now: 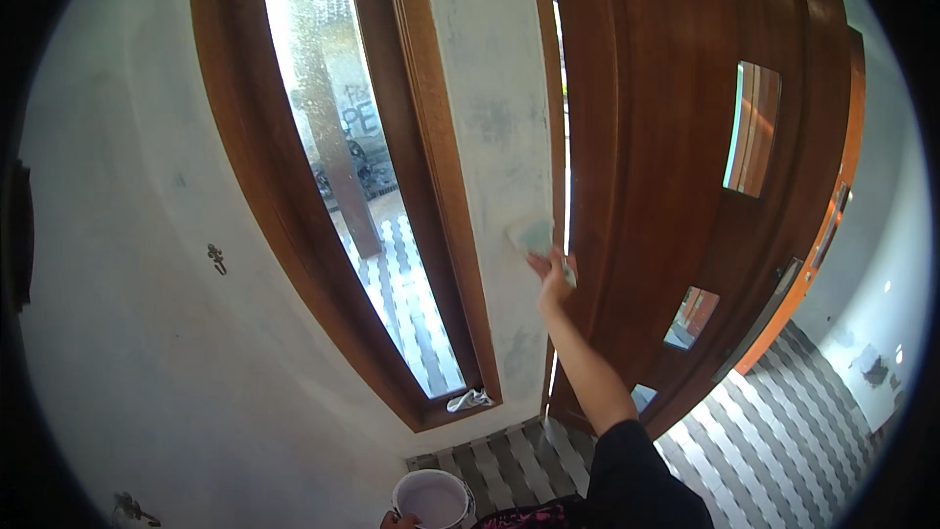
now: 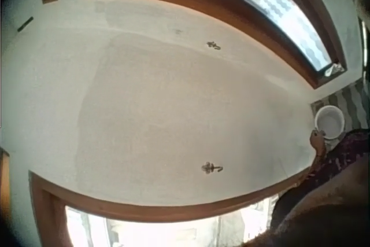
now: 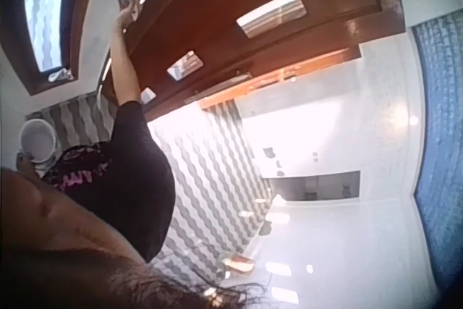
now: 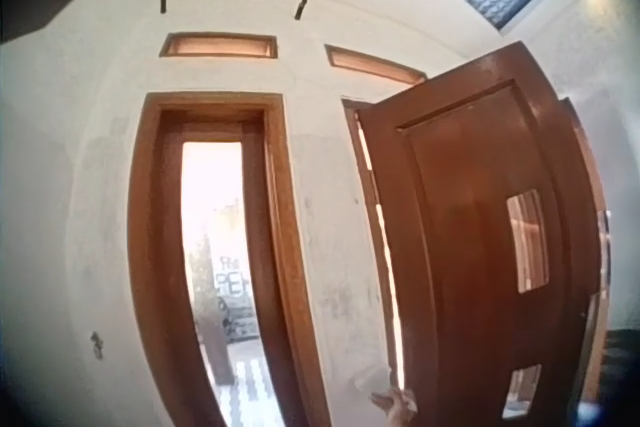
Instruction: Apply white paint to the indoor wall using a brush.
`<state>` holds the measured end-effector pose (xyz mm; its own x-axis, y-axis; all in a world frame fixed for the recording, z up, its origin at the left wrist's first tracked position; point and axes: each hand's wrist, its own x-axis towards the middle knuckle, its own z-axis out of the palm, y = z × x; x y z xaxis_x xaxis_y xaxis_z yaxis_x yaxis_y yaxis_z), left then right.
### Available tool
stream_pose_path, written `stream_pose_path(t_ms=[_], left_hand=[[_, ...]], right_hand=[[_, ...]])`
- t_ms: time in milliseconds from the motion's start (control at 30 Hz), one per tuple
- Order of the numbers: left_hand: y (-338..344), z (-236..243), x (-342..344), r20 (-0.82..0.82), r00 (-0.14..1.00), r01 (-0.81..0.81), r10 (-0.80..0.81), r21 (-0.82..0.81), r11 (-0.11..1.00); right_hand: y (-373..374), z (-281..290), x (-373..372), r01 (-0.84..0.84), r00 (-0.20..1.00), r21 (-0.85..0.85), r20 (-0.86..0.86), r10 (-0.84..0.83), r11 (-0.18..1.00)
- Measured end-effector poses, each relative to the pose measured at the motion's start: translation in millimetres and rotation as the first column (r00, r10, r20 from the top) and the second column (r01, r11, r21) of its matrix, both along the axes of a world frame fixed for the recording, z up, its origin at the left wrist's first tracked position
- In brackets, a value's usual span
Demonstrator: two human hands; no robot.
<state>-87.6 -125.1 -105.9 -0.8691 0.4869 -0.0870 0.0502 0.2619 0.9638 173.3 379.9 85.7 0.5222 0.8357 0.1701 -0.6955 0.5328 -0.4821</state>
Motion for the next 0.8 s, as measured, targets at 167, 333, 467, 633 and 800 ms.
stream_pose_path(t_ms=[167, 333, 467, 633, 800], left_hand=[[15.9, 21.5, 19.7, 0.043, 0.996, 0.077, -0.079, 0.038, 0.996], [8.2, 23.3, 27.7, 0.190, 0.981, 0.017, -0.020, 0.017, 1.000], [6.7, 9.1, 40.0, 0.110, 0.994, 0.018, -0.025, 0.070, 0.997], [10.5, 20.8, 56.9, 0.066, 0.996, 0.070, -0.061, -0.139, 0.988], [12.9, 18.0, 85.1, -0.099, 0.995, -0.036, 0.011, -0.248, 0.968]], right_hand=[[-31.3, -151.4, 29.6, 0.074, 0.982, -0.369, 0.190, -0.002, 0.926], [-126.0, -280.3, 40.8, -0.003, 0.883, -0.691, 0.337, 0.327, 0.723], [-203.3, -326.5, 94.4, -0.031, 0.864, -0.852, 0.240, 0.443, 0.523], [-249.9, -343.9, 127.8, -0.125, 0.831, -0.901, 0.133, 0.540, 0.415], [-281.4, -297.2, 141.7, -0.422, 0.689, -0.857, -0.091, 0.719, 0.296]])
